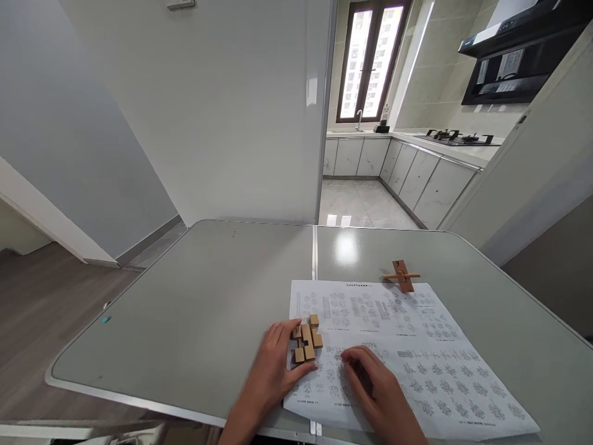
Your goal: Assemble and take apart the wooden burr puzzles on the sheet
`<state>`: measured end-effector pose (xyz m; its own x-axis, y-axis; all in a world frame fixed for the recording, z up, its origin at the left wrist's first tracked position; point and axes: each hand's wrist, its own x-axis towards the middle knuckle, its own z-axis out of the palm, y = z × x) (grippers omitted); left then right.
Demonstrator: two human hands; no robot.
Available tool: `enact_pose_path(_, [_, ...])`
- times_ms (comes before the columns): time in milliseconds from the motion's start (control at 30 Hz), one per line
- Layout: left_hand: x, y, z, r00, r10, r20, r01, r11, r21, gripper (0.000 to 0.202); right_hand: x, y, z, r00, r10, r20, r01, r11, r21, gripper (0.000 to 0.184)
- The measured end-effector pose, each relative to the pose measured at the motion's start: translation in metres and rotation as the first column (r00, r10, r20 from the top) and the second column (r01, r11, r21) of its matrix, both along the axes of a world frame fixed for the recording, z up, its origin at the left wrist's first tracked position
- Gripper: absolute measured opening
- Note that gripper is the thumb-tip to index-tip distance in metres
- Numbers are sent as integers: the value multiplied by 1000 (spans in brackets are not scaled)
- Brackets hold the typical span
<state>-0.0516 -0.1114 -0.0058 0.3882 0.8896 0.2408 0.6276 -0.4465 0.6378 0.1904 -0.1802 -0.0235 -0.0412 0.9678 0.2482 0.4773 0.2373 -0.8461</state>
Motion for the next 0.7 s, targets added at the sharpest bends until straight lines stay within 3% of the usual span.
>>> enact_pose_path(300, [-7, -7, -4, 998, 52, 29, -52, 999, 5, 77, 1, 0, -1, 1000, 12, 15, -12, 999, -30, 18])
enact_pose_path(700, [-4, -8, 4, 999, 33, 41, -31, 999, -39, 73, -9, 1, 4, 995, -79, 66, 79, 997, 5, 15])
